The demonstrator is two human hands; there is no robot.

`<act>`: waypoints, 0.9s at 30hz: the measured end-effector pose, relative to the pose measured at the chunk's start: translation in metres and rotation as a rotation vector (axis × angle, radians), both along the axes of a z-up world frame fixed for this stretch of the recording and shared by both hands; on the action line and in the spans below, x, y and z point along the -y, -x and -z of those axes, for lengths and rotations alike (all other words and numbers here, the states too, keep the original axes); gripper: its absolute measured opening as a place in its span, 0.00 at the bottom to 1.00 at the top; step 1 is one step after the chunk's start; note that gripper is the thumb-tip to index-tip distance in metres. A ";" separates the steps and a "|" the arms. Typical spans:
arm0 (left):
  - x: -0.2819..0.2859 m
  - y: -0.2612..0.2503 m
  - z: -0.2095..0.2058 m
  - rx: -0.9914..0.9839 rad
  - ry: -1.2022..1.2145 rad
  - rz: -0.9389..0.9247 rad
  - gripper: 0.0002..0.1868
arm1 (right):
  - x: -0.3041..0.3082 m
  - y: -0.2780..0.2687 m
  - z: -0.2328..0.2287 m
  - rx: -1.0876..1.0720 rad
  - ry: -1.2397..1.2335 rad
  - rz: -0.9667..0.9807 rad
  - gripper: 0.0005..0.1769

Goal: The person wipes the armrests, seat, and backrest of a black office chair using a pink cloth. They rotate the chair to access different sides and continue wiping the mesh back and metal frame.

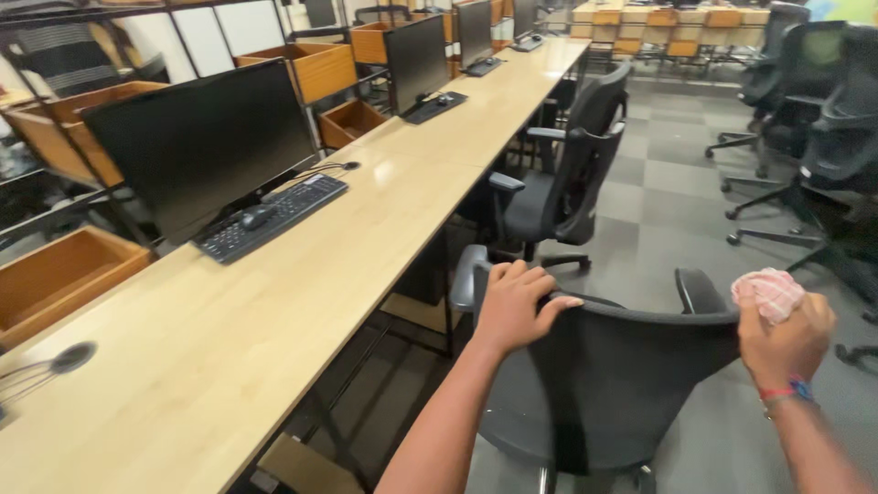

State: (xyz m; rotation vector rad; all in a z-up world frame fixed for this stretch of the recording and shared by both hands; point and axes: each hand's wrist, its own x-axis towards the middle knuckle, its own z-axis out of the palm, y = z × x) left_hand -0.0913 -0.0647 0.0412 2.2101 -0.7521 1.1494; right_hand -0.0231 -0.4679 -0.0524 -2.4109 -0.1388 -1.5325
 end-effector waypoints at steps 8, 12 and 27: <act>-0.030 -0.021 -0.011 0.058 -0.040 -0.056 0.22 | 0.000 -0.001 -0.005 -0.020 -0.006 -0.018 0.17; -0.034 -0.034 -0.005 -0.015 -0.001 -0.151 0.21 | -0.018 0.014 -0.032 -0.018 -0.039 -0.097 0.16; -0.029 -0.038 0.004 -0.050 0.082 -0.142 0.12 | -0.060 0.037 -0.048 0.029 0.003 0.011 0.26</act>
